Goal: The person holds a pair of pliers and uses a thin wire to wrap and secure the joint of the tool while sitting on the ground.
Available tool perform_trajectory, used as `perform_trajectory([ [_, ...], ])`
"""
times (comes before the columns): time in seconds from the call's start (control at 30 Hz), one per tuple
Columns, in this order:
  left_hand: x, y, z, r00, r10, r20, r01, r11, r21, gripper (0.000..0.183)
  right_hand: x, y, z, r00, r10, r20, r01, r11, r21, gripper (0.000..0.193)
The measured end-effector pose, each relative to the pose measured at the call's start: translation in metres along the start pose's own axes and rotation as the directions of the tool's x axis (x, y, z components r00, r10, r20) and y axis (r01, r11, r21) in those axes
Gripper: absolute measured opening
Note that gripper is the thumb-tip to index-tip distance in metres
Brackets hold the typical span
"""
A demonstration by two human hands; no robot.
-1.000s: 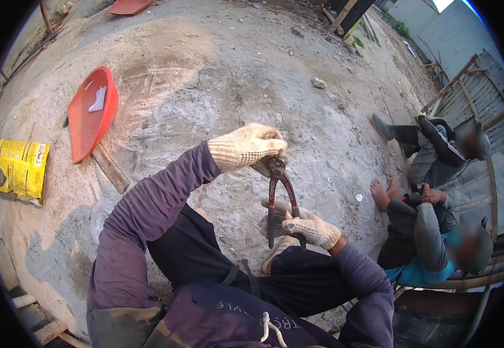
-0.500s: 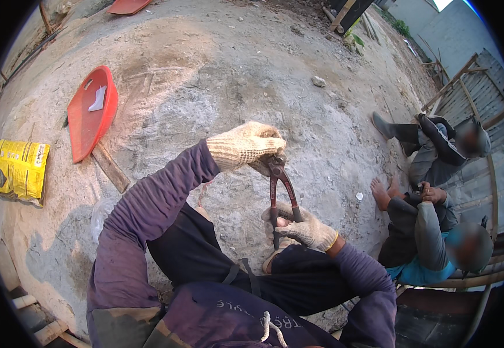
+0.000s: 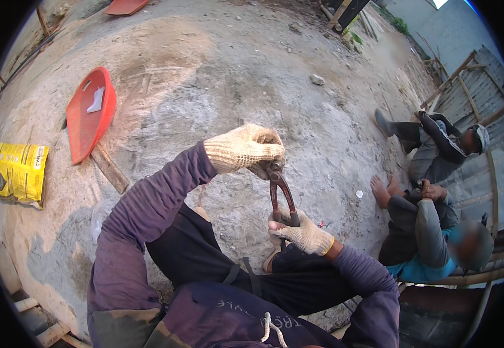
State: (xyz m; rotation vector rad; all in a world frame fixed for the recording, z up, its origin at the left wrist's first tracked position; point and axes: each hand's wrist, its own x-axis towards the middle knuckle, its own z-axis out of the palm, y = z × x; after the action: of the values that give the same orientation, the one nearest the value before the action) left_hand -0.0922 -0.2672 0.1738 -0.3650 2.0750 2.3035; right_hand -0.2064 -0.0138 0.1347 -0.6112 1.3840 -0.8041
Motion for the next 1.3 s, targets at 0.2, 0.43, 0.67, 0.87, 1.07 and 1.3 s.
perform_trajectory([
  [0.2,0.01,0.0,0.0,0.999,-0.046,0.006,0.045,0.994,0.101,0.036,-0.004,0.001,-0.013,1.0,-0.009,-0.007,0.008,0.996,-0.092,0.041],
  [0.43,0.013,-0.003,-0.001,0.973,-0.048,-0.227,0.024,0.994,-0.104,0.027,0.016,0.002,-0.027,0.995,-0.087,0.04,0.092,0.988,-0.122,0.048],
  [0.67,0.021,0.0,0.009,0.955,-0.007,-0.296,-0.021,0.996,-0.091,0.025,0.011,0.019,-0.029,0.992,-0.121,0.038,0.121,0.993,0.011,0.056],
  [0.87,0.021,-0.003,0.009,0.952,-0.023,-0.305,0.002,0.998,-0.07,0.026,0.011,0.012,-0.029,0.989,-0.076,0.124,0.076,0.997,0.006,0.052],
  [1.07,0.022,0.004,0.004,0.959,0.014,-0.283,-0.04,0.996,-0.086,0.029,0.007,0.006,-0.029,0.993,-0.061,0.099,0.05,0.992,0.113,0.045],
  [1.3,0.023,-0.006,0.001,0.962,0.022,-0.272,-0.064,0.987,-0.145,0.03,0.005,-0.006,-0.023,0.999,-0.013,-0.05,0.006,0.991,-0.133,0.047],
])
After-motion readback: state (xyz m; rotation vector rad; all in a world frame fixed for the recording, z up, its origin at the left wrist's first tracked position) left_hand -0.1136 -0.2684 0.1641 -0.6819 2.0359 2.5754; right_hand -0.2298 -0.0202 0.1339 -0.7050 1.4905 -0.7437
